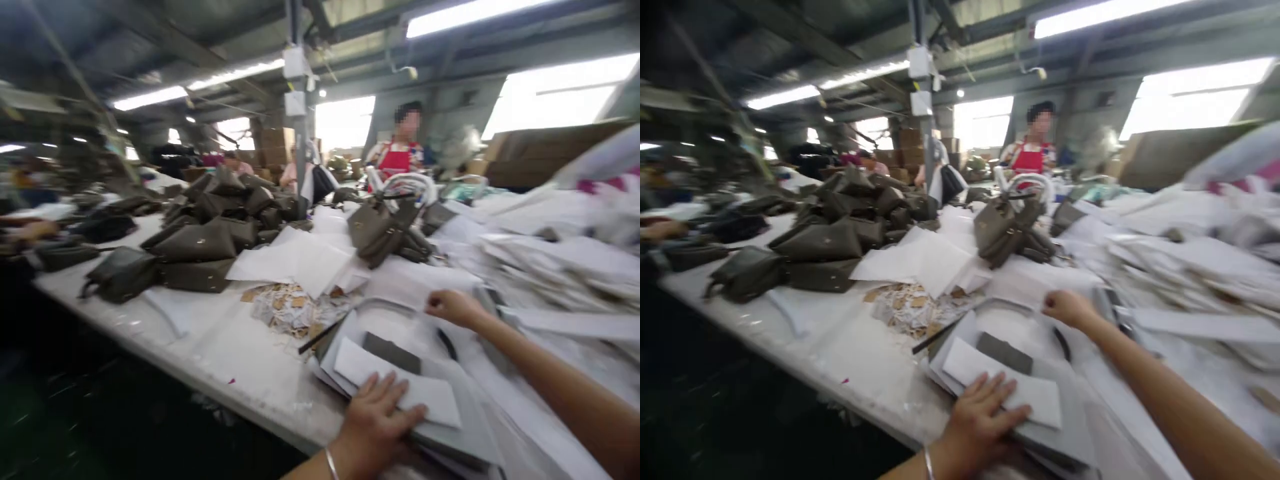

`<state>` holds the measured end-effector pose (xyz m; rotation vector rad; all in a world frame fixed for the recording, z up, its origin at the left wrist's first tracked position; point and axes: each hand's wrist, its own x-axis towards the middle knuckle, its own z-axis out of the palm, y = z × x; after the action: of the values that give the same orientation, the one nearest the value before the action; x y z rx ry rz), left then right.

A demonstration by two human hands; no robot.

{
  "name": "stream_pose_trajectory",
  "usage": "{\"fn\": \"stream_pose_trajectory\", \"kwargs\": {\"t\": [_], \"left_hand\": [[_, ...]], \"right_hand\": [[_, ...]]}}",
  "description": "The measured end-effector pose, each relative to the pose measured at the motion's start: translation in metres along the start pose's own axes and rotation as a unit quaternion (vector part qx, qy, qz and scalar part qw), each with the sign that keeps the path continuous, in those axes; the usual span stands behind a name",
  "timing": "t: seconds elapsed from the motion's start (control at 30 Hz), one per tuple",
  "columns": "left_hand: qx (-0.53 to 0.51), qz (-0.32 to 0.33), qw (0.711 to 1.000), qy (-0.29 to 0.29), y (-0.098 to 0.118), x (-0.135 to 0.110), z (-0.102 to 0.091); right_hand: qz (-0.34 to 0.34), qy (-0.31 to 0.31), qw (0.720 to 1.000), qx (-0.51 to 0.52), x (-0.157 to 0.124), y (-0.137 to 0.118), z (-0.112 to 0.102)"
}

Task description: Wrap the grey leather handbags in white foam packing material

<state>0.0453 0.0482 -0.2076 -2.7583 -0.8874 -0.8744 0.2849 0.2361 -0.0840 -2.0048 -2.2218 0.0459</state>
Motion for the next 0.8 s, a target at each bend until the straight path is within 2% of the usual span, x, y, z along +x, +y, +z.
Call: {"fn": "stream_pose_trajectory", "kwargs": {"t": [0.07, 0.17, 0.37, 0.57, 0.8], "left_hand": [[-0.002, 0.007, 1.000, 0.021, -0.005, 0.001, -0.005], [0.003, 0.039, 0.999, 0.029, -0.011, 0.003, -0.007], [0.015, 0.045, 0.998, 0.036, -0.009, 0.001, -0.006], [0.022, 0.052, 0.998, 0.042, -0.010, 0.003, -0.008], [0.033, 0.058, 0.997, 0.043, -0.010, 0.004, -0.010]], "right_hand": [[0.051, -0.067, 0.996, -0.009, -0.032, 0.031, -0.006], [0.088, -0.101, 0.991, 0.000, -0.039, 0.044, -0.007], [0.070, -0.099, 0.992, 0.024, -0.027, 0.040, -0.001], [0.049, -0.089, 0.994, 0.044, -0.024, 0.049, 0.006], [0.037, -0.078, 0.996, 0.028, -0.019, 0.049, 0.012]]}}
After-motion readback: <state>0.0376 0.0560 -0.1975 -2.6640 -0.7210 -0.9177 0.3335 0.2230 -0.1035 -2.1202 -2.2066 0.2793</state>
